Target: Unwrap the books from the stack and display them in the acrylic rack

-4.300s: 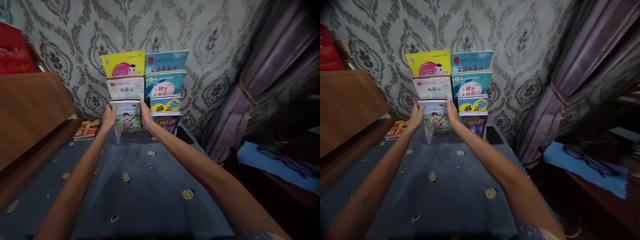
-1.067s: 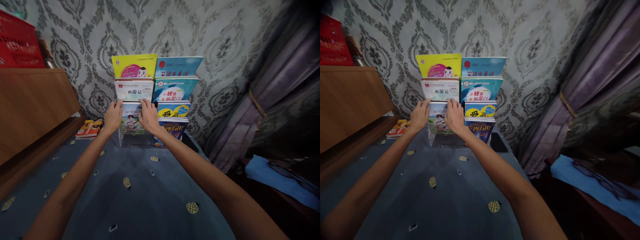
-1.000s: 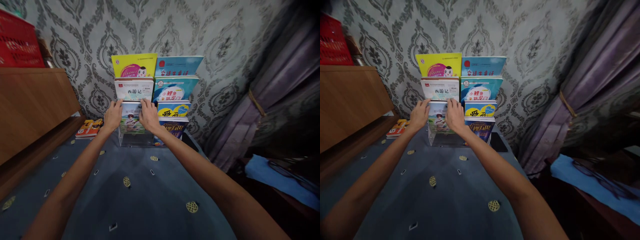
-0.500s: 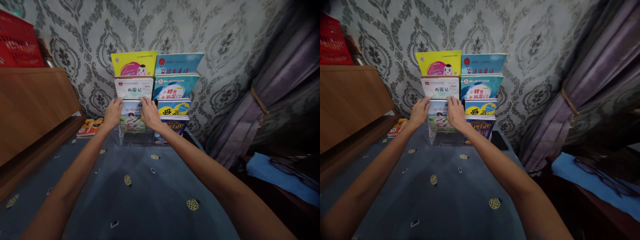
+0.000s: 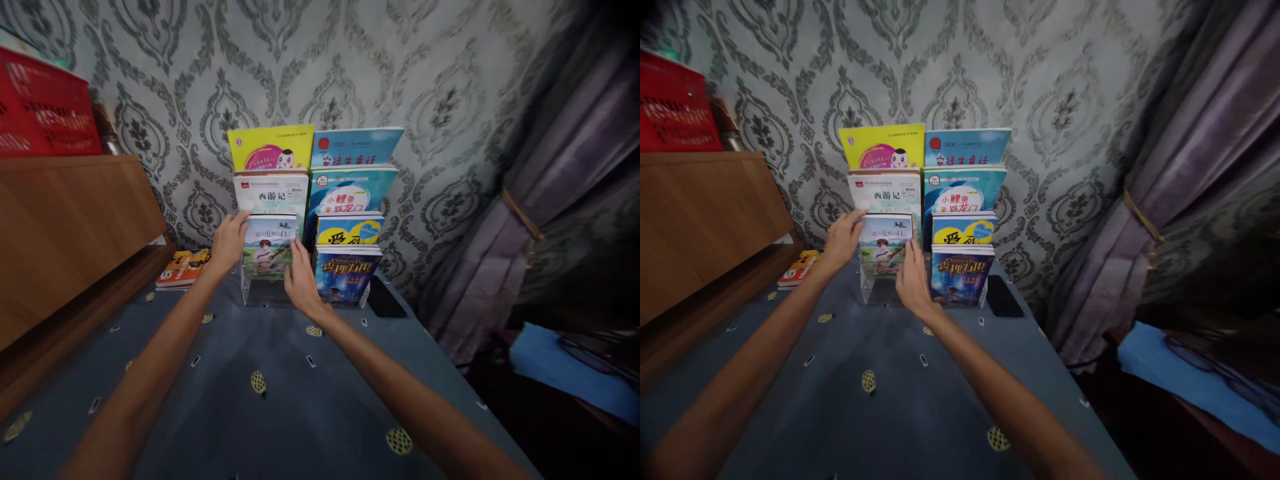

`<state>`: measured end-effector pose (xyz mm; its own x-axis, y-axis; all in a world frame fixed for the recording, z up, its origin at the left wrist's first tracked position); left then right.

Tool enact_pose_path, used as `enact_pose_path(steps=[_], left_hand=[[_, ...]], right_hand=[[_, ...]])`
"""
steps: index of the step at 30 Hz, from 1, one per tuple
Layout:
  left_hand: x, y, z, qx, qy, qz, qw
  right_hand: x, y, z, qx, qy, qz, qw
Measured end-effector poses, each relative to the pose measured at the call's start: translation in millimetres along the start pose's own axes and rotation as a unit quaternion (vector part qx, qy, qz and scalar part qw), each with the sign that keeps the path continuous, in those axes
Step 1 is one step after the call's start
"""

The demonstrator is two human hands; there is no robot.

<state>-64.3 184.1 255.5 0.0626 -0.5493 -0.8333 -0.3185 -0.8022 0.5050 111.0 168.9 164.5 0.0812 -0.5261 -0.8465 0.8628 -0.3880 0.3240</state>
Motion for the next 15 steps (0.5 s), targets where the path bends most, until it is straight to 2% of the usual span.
enact_pose_path(steps=[5, 15], left_hand=[[-1.3, 0.8, 1.0, 0.006, -0.004, -0.010, 1.000], [0.8, 0.1, 2.5, 0.012, 0.000, -0.022, 1.000]], right_hand=[[0.3, -12.2, -18.6, -0.003, -0.024, -0.009, 1.000], [-1.8, -10.7, -27.1, -0.023, -0.048, -0.020, 0.998]])
Point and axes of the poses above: each hand's wrist, its own x-axis away from the middle knuckle, its own y-axis out of the back of the hand, z = x × y, the point moved 10 cm from there along -x, towards the middle knuckle, and after that the axes turned 9 degrees about -z, right-handed, at the moved point
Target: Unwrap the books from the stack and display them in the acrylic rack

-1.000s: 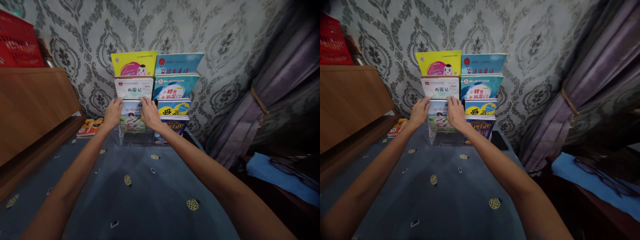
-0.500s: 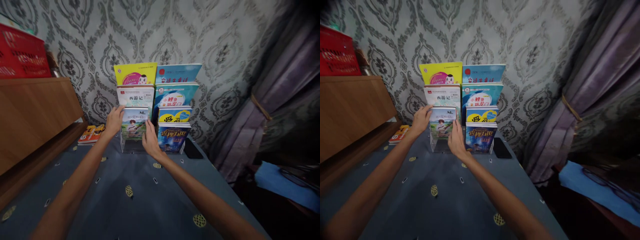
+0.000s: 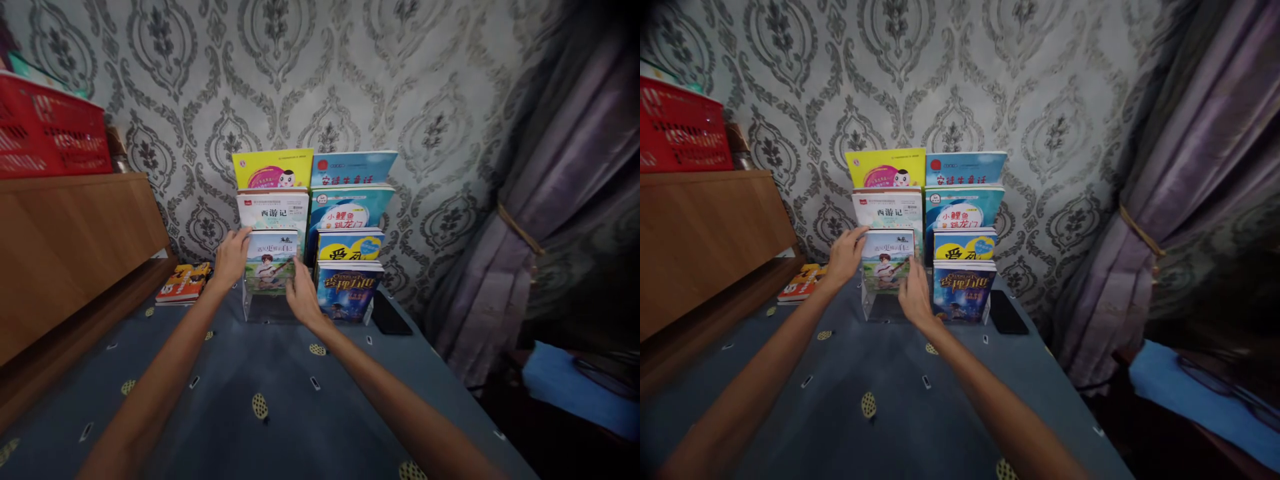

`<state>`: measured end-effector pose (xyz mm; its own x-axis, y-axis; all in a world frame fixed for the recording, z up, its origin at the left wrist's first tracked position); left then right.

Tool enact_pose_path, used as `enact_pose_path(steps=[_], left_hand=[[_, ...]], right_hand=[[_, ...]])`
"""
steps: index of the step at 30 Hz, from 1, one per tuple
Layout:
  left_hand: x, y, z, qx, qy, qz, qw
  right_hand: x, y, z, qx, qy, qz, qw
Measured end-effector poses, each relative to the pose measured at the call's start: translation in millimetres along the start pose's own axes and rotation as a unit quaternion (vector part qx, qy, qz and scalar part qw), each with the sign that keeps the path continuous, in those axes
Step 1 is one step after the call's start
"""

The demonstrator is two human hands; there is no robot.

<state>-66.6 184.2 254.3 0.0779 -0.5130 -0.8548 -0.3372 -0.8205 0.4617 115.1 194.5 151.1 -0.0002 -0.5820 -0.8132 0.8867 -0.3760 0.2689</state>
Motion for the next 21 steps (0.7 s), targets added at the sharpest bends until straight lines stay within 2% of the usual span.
enact_pose_path(steps=[6, 10, 15, 21], left_hand=[[20.5, -0.6, 5.1, 0.061, 0.018, -0.047, 0.997], [44.1, -6.5, 19.0, 0.065, 0.082, -0.083, 0.991], [69.2, -24.4, 21.1, 0.002, 0.107, -0.051, 0.993], [78.7, -26.4, 20.7, -0.012, 0.129, -0.068, 0.989]], right_hand=[[6.4, -2.1, -11.0, -0.033, -0.065, 0.002, 0.997], [6.7, -1.5, -23.3, -0.023, -0.106, 0.006, 0.994], [5.7, -0.4, -22.6, -0.009, -0.099, 0.009, 0.995], [6.6, -3.9, -19.1, 0.054, -0.102, -0.027, 0.993]])
Point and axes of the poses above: each hand's wrist, its own x-axis away from the middle knuckle, its own y-axis out of the back of the hand, z = x × y, the point moved 10 cm from there along -x, towards the middle knuckle, and after that the axes turned 9 degrees about -z, right-handed, at the moved point
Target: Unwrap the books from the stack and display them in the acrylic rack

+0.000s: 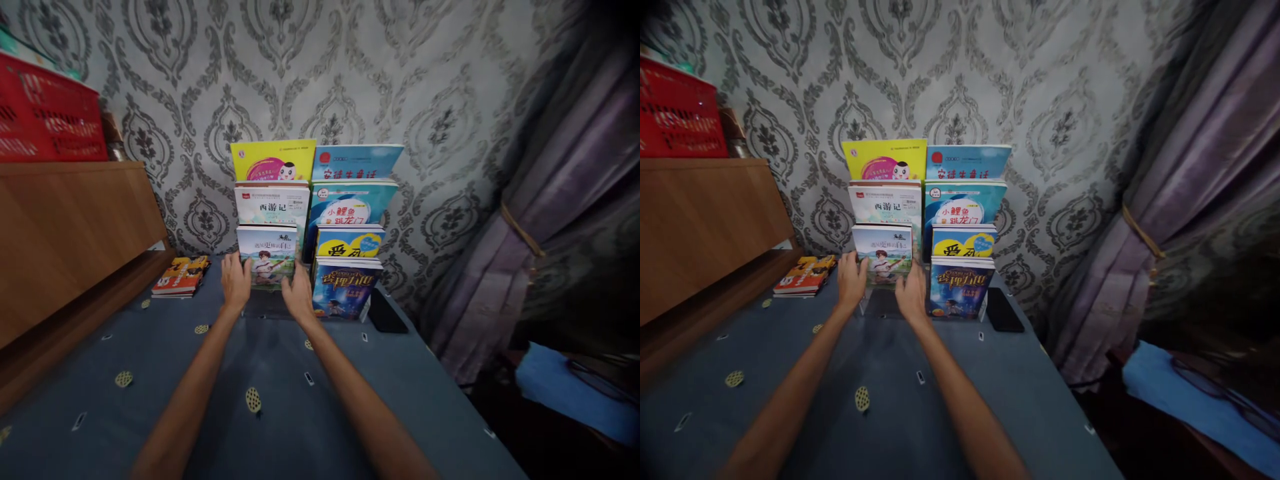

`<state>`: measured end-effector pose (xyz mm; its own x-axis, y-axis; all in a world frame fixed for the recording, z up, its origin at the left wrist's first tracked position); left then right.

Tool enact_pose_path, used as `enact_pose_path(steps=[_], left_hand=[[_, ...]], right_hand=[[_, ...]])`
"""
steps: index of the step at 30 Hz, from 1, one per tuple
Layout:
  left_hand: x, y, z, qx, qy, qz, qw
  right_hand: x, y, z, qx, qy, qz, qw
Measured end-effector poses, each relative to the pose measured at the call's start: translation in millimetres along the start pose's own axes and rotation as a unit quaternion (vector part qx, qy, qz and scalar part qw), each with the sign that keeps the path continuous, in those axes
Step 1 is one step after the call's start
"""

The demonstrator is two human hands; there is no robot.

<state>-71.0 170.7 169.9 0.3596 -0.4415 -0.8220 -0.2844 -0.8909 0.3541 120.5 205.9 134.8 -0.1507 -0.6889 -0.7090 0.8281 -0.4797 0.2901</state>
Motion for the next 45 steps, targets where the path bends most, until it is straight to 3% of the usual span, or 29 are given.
enact_pose_path(steps=[12, 27, 29, 32, 37, 41, 45], left_hand=[[0.4, -0.8, 4.2, 0.035, 0.035, -0.010, 0.999], [-3.7, 2.9, 4.5, 0.069, 0.023, 0.010, 0.997], [-6.6, 13.4, -6.0, 0.064, -0.002, -0.005, 0.998], [-15.9, 34.4, -39.7, 0.027, -0.072, -0.045, 0.996], [-36.6, 31.5, -96.8, -0.008, -0.188, 0.006, 0.982], [-44.6, 15.8, -106.9, -0.023, -0.226, 0.053, 0.972], [-47.1, 11.8, -101.9, -0.027, -0.225, 0.046, 0.973]], right_hand=[[-11.0, -1.1, -1.5, 0.055, -0.006, 0.009, 0.998], [-16.7, 5.0, 2.5, 0.098, -0.043, 0.097, 0.989], [-17.1, 6.0, 2.8, 0.100, -0.042, 0.093, 0.990], [-17.7, 6.4, 3.9, 0.090, -0.038, 0.087, 0.991], [-18.2, 7.1, 4.2, 0.071, -0.035, 0.086, 0.993], [-18.6, 7.4, 1.7, 0.034, -0.047, 0.092, 0.994], [-19.3, 6.9, 0.3, 0.023, -0.053, 0.100, 0.993]])
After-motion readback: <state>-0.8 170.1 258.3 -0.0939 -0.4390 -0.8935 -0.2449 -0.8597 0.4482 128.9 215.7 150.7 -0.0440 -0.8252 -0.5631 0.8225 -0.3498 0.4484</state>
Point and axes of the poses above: each hand's wrist, its own x-axis away from the middle knuckle, its own y-axis out of the back of the hand, z = x × y, the point moved 10 cm from there along -x, towards the middle knuckle, and after that the axes turned 9 degrees about -z, right-handed, at the moved point
